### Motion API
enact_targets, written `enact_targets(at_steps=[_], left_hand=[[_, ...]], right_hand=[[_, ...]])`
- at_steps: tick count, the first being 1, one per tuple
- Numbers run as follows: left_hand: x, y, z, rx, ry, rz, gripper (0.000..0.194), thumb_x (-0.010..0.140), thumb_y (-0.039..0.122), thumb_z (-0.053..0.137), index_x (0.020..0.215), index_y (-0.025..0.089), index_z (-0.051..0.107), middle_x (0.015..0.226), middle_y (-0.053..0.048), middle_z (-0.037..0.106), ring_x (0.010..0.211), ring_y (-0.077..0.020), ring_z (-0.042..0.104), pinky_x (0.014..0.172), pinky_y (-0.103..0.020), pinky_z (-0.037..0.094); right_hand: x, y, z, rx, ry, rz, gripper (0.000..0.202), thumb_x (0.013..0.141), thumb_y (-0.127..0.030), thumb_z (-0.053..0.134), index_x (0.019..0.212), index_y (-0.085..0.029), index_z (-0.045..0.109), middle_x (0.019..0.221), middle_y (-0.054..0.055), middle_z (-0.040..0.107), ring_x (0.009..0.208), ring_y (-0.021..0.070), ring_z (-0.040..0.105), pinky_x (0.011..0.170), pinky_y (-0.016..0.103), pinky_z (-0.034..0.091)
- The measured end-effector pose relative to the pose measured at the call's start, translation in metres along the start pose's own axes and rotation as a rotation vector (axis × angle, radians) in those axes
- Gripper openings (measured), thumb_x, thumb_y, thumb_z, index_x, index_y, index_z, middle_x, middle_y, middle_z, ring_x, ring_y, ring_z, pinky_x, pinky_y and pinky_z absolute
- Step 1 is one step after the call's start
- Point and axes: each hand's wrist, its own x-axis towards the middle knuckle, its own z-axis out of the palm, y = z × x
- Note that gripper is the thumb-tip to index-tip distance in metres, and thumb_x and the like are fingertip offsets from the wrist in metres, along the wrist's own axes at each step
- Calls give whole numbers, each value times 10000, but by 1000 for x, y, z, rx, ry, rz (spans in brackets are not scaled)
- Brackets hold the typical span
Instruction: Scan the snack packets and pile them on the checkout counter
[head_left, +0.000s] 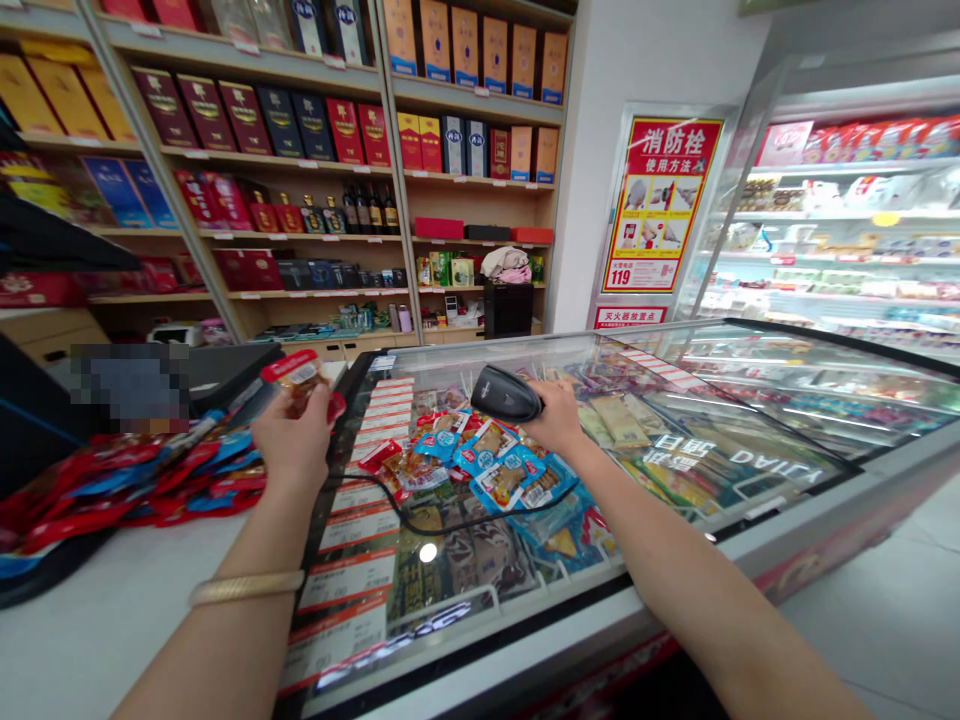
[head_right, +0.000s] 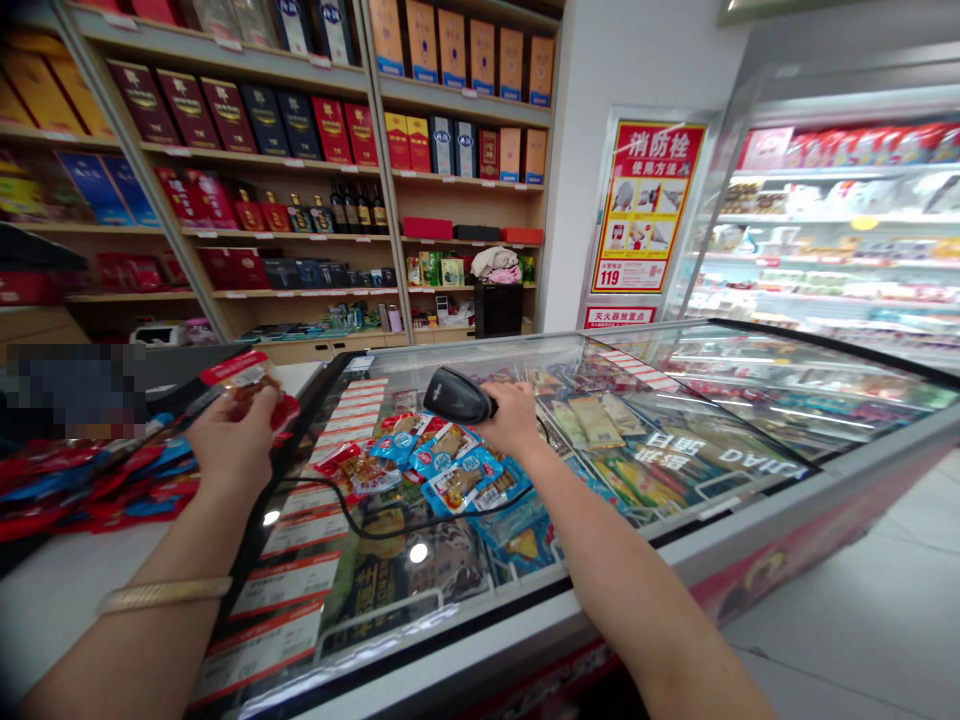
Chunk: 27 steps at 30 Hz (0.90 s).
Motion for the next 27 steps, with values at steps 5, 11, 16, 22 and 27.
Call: enact_targets(at_steps=[5,11,16,22,27], left_hand=[[-18,4,21,-465,-95,-390,248,592,152,745,815,177,640,796,0,700,758,-155,675,734,-291,571],[-36,-1,29,-208,-104,-244,195,594,186,747,776,167,678,774,-20,708,754,-183,693,760,-319,584],[-49,-4,30,226,-256,229,195,677,245,674,845,172,742,842,-37,694,739,-183,674,708,-296,598],[-59,-7,33,338,-395,497,288,805,273,582,1021,192,753,956,-44,686,795,-163,661,725,-267,607],[-59,-13,34,357,-415,533,316,826,267,583,1088,211,749,975,-40,678,847,-175,659,749,-281,610]], right_hand=[[0,-2,0,5,2,-3,212,758,-403,744,869,-222,741,925,76,796,890,257,695,829,342,361],[-1,-6,1,26,-19,-30,250,733,-406,754,901,-221,743,903,77,792,874,250,687,832,351,356],[-2,-15,0,71,-75,-86,323,709,-380,746,989,-219,749,953,81,785,896,254,678,859,363,347],[-3,-25,0,59,-152,-107,274,678,-333,731,925,-214,729,874,58,762,875,244,668,877,362,323],[-2,-27,-2,51,-175,-92,264,675,-328,728,914,-215,727,828,52,754,847,237,655,858,355,316]])
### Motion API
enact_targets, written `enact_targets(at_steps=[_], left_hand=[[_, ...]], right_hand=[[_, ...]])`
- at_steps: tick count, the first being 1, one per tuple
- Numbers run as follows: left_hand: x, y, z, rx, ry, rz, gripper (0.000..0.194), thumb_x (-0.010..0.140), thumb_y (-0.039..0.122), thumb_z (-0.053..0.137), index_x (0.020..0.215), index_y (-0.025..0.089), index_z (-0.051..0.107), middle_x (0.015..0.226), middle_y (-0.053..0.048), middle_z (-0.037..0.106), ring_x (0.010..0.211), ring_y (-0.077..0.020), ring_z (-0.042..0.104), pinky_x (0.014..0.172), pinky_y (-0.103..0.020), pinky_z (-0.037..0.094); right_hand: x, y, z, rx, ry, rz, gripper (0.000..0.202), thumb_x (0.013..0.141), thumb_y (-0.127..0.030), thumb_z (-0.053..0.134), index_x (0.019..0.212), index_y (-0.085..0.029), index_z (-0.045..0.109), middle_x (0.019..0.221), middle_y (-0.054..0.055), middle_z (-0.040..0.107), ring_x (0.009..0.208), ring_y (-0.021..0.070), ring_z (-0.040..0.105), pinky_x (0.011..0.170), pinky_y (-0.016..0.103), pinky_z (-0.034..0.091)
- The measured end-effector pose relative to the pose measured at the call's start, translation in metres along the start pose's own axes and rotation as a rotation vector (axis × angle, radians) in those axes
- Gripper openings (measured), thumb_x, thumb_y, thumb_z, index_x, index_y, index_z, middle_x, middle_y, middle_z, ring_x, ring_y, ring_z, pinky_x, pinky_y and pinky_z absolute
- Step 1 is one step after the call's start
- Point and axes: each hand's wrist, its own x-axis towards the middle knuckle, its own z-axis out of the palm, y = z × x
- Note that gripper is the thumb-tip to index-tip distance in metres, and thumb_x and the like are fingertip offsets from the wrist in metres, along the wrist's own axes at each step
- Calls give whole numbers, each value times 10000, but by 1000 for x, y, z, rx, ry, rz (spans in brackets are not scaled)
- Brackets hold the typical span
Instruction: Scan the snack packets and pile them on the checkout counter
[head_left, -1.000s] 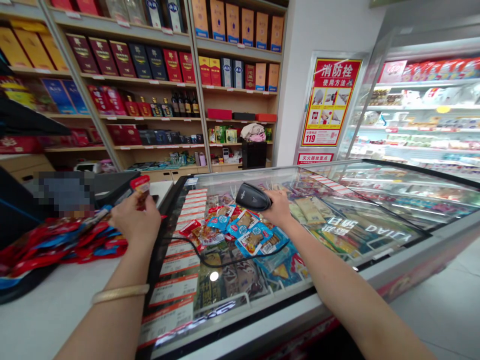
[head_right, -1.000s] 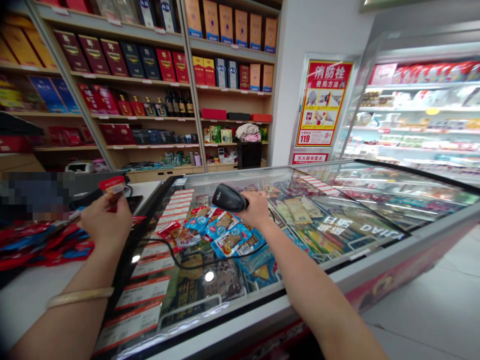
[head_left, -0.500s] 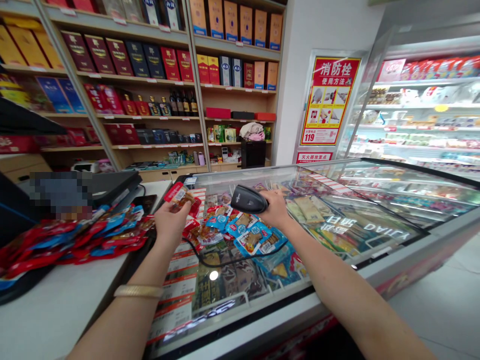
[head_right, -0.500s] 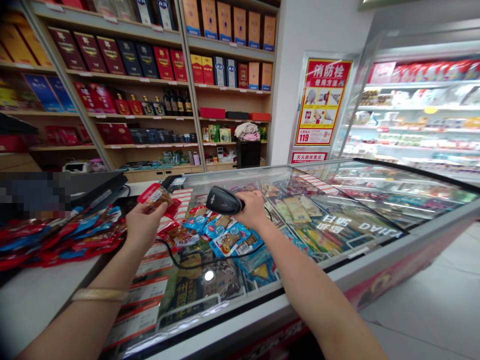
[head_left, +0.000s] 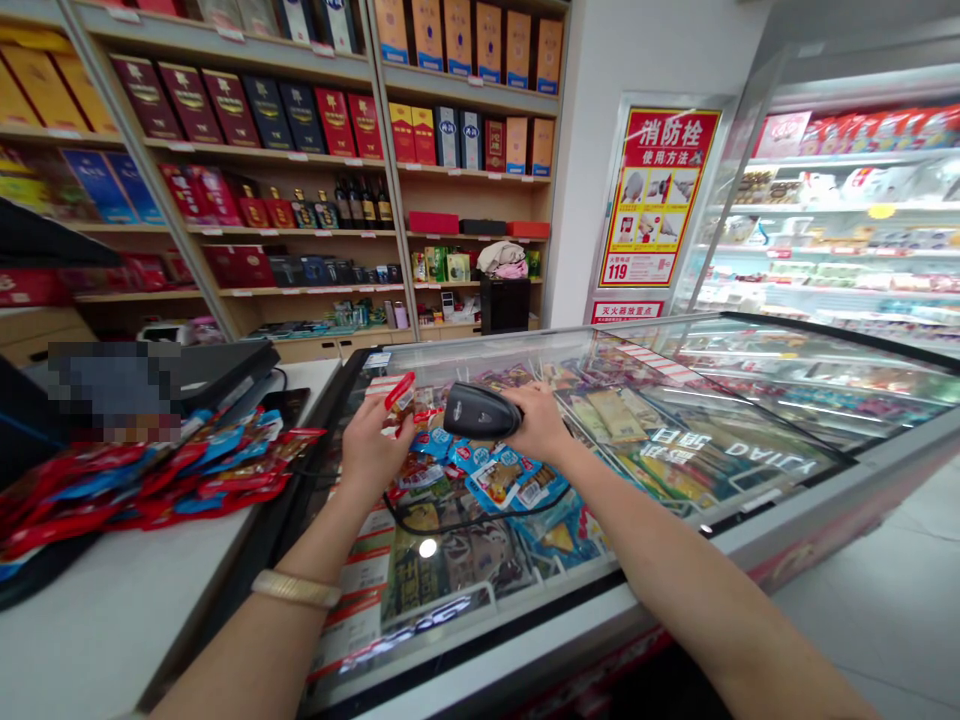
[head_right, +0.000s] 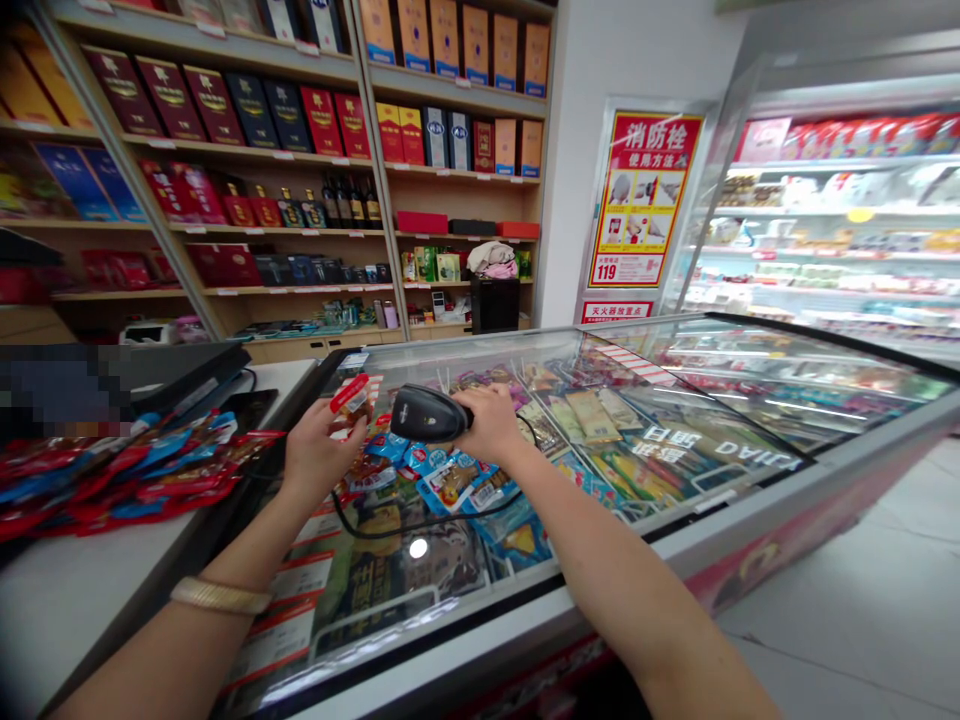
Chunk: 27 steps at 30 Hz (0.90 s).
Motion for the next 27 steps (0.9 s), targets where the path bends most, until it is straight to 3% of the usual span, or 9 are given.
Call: enact_targets(at_steps=[9,14,16,20,22,24,27], left_hand=[[0,2,-1,11,3,-25,259,805,296,603,995,213,758,958,-50,710,891,-200,675,847,-299,577],[-1,0,0,65,4,86,225,851,261,590,957,222,784,1013,-84,773,1003,-247,702,963,-390,553],[-3,0,4,49,-88,163,257,878,236,556,966,243,797,1030,-84,787,1028,-253,712,989,-428,550],[-10,-1,13,-43,-416,312,432,876,136,438,1096,260,790,1139,-65,783,1109,-224,710,1040,-443,541],[-13,0,17,-74,-497,342,475,867,124,410,1153,238,773,1217,-73,760,1180,-216,686,1066,-436,529],[-14,1,17,-69,-485,334,465,889,154,412,1196,224,755,1274,-88,736,1230,-221,659,1081,-440,514],[-9,2,12,18,-344,289,396,905,218,457,1159,225,762,1228,-105,749,1195,-250,664,1067,-463,501]], right_hand=[[-1,1,1,-12,4,-2,286,709,-349,736,967,-226,737,916,60,786,899,244,682,879,361,344],[0,8,-1,15,95,48,335,695,-359,768,999,-220,745,993,78,795,950,270,694,874,368,350],[0,12,-3,5,125,76,290,707,-373,764,951,-216,744,942,75,793,928,272,694,852,361,354],[1,19,-4,-25,161,109,185,742,-369,730,847,-217,723,852,64,776,872,259,688,818,343,352],[1,21,-4,-35,163,111,168,739,-361,726,828,-219,715,822,56,770,853,252,684,811,337,349],[0,22,-4,-43,164,107,160,725,-350,728,817,-221,707,818,53,770,851,249,684,806,333,348],[0,24,-3,-46,162,103,165,708,-335,722,829,-223,705,835,53,776,859,251,687,808,332,347]])
